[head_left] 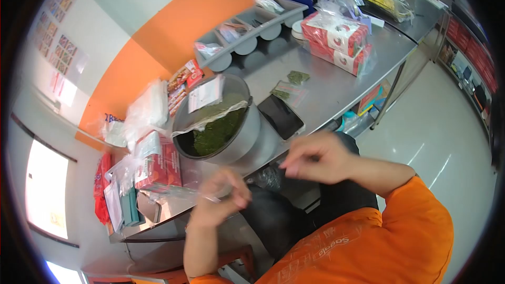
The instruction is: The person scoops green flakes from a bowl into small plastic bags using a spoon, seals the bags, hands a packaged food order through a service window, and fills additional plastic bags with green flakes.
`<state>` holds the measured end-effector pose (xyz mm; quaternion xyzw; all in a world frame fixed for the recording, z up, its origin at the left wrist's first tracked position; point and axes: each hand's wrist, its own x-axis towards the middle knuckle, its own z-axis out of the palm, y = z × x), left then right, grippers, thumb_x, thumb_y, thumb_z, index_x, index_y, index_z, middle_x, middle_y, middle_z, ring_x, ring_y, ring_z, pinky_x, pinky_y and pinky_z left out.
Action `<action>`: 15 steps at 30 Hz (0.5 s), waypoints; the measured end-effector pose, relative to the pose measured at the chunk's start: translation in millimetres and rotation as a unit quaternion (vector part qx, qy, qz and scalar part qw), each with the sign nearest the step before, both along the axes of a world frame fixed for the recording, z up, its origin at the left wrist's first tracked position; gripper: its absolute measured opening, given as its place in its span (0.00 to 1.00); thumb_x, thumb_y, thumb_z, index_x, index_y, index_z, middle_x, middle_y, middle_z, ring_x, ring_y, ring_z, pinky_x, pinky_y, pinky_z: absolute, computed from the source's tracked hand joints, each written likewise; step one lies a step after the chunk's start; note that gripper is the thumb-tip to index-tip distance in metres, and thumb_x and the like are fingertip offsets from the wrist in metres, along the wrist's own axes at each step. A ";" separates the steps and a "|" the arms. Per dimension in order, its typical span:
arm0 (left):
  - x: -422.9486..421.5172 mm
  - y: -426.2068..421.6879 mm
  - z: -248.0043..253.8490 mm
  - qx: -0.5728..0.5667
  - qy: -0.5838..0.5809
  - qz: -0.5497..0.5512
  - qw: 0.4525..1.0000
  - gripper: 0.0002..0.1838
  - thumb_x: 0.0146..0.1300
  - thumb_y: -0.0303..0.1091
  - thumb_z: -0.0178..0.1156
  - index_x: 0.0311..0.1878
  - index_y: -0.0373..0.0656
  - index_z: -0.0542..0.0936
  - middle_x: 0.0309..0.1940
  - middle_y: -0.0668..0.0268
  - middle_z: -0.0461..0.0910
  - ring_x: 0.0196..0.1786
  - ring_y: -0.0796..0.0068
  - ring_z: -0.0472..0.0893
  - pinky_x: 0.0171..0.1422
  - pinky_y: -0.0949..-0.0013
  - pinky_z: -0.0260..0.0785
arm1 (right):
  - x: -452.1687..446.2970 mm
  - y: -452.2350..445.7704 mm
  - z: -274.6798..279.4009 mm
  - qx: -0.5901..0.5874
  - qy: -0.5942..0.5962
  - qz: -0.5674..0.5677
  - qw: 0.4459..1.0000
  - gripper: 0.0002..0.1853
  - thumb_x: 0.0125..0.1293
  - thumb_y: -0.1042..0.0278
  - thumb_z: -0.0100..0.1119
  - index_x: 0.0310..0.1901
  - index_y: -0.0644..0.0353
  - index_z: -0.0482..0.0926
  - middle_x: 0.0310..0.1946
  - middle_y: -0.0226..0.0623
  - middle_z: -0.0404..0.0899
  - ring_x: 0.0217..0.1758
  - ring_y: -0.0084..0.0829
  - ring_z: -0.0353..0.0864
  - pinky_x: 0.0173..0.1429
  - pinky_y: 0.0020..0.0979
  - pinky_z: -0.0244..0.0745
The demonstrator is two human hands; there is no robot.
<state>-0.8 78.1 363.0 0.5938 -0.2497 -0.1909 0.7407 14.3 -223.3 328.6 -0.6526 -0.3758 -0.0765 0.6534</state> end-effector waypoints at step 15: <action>-8.2 -64.5 -284.5 0.069 0.133 0.053 0.987 0.23 0.58 0.18 0.70 0.57 0.41 0.76 0.44 0.68 0.78 0.46 0.75 0.81 0.52 0.71 0.74 | -5.0 15.3 -234.0 -0.085 0.168 -0.027 0.982 0.03 0.67 0.71 0.64 0.39 0.59 0.84 0.44 0.35 0.77 0.47 0.32 0.80 0.50 0.33 0.76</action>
